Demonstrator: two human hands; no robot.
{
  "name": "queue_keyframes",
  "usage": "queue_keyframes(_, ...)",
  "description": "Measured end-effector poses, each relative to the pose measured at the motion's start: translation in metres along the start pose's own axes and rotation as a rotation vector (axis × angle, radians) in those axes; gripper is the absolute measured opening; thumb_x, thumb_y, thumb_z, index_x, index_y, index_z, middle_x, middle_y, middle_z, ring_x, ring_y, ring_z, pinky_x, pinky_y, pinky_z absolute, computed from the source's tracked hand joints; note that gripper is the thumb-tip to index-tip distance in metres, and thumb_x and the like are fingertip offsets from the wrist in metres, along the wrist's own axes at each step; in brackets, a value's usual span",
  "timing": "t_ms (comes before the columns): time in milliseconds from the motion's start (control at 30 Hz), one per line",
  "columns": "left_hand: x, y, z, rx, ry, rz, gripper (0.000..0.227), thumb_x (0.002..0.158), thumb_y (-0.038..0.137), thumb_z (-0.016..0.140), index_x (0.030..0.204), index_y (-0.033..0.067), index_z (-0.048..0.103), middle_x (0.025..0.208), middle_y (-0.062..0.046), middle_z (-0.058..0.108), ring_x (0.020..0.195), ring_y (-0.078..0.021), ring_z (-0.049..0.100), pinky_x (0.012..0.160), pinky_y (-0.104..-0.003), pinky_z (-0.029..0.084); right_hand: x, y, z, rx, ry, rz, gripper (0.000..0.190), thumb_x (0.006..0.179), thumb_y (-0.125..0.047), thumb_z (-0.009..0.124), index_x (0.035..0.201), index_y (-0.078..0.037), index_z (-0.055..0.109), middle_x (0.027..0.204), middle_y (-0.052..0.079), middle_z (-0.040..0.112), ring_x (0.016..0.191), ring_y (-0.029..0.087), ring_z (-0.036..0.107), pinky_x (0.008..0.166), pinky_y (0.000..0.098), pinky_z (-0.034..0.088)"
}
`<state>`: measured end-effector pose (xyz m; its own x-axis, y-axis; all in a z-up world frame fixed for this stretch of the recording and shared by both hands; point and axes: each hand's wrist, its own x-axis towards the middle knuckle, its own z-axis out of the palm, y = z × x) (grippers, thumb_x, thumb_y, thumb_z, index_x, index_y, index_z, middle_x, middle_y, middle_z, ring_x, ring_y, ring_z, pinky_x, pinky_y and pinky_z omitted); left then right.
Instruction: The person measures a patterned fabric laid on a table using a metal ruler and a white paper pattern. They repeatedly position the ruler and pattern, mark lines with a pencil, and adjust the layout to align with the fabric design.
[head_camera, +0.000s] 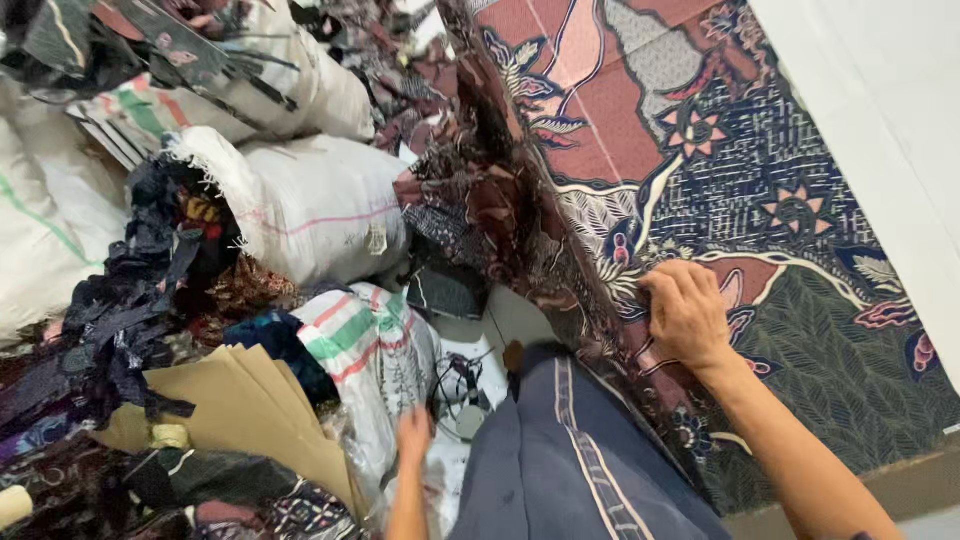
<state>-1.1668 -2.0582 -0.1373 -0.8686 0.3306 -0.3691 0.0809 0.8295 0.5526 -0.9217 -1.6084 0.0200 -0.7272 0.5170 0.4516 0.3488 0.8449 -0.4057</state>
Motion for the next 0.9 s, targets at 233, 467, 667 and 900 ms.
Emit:
queue_keyframes(233,0.231,0.085,-0.021,-0.268,-0.057,0.073,0.034,0.092,0.031,0.063,0.112,0.0058,0.074,0.089,-0.015,0.077,0.081,-0.0265,0.071,0.076,-0.038,0.056,-0.006,0.005,0.014,-0.028,-0.033,0.101,0.027,0.081,0.004,0.067,0.106,-0.007,0.061,0.111,0.011,0.067,0.110,0.033,0.064,0.098,0.0444,0.046)
queue_keyframes(467,0.252,0.077,-0.055,0.139,-0.199,-0.073,0.040,0.092,0.037,0.059,0.094,0.0012,0.075,0.087,-0.024,0.074,0.082,-0.0361,0.075,0.075,-0.046,0.055,0.012,-0.008,0.004,-0.017,-0.050,0.175,0.031,0.072,0.003,0.064,0.102,-0.006,0.062,0.109,0.013,0.067,0.108,0.036,0.064,0.096,0.0454,0.050)
queue_keyframes(667,0.266,0.061,-0.063,0.209,-0.357,-0.306,0.037,0.094,0.035,0.060,0.103,0.0018,0.074,0.091,-0.019,0.075,0.084,-0.0315,0.074,0.073,-0.043,0.055,0.084,-0.025,0.022,-0.047,0.059,0.538,0.014,0.094,0.006,0.062,0.104,-0.003,0.064,0.100,0.016,0.067,0.092,0.034,0.067,0.081,0.0403,0.054)
queue_keyframes(900,0.397,0.111,-0.079,0.080,-0.286,-0.235,0.037,0.096,0.032,0.061,0.114,0.0025,0.073,0.097,-0.014,0.076,0.086,-0.0261,0.073,0.070,-0.039,0.054,0.209,-0.052,0.093,0.038,0.193,0.465,0.014,0.093,0.006,0.064,0.104,-0.001,0.064,0.099,0.016,0.067,0.088,0.032,0.067,0.077,0.0392,0.054)
